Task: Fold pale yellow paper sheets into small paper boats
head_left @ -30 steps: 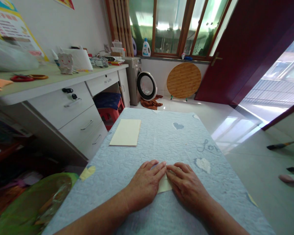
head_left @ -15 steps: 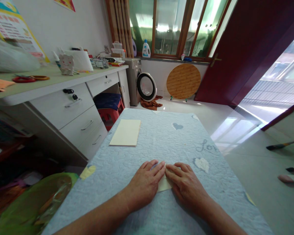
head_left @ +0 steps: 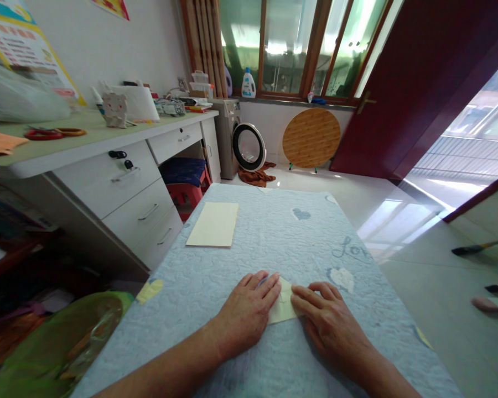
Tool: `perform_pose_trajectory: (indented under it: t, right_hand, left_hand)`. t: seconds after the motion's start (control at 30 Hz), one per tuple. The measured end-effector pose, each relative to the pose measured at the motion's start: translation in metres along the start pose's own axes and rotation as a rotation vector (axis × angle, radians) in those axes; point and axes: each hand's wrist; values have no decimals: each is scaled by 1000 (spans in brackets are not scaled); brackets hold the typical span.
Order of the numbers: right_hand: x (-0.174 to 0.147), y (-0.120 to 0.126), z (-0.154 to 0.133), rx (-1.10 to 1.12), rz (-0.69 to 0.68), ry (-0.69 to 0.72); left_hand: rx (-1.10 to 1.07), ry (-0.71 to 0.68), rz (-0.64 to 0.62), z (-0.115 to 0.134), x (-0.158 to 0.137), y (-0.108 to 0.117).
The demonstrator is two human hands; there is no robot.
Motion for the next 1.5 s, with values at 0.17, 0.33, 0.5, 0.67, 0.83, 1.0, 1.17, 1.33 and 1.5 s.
perform_pose_trajectory:
  t: [0.17,0.33,0.5,0.67,0.83,1.0,1.17,1.33,1.5]
  right_hand:
    - [-15,0,6,-28,59,-5]
    - [-28,8,10,-99,7,14]
    - [-27,21,10,-66,-48,-53]
    - [2,17,6,-44,-20,-178]
    - [37,-2,6,-140,-19,-281]
    - [45,-13,9,-43,-36,-365]
    - [45,-13,12,217,68,-325]
    - [49,-12,10,621,51,-305]
    - [50,-15,6,883,127,-326]
  left_hand:
    - [-7,0,-24,-1,-1,1]
    - [-21,3,-34,-2,-1,1]
    - [-57,1,-40,-4,-1,2]
    - [-138,-12,13,-6,-1,7]
    - [-231,-68,93,-7,1,17]
    - [-378,-50,162,-7,1,19]
    - [-611,148,249,-10,6,14]
    - [-882,374,288,-16,14,20]
    - [-1268,453,251,-17,18,24]
Point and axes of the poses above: each hand's wrist, its own x-axis towards the middle knuckle, its own y-axis out of the back of the hand, z = x × y, and after that the axes turned 6 degrees about x, right-handed
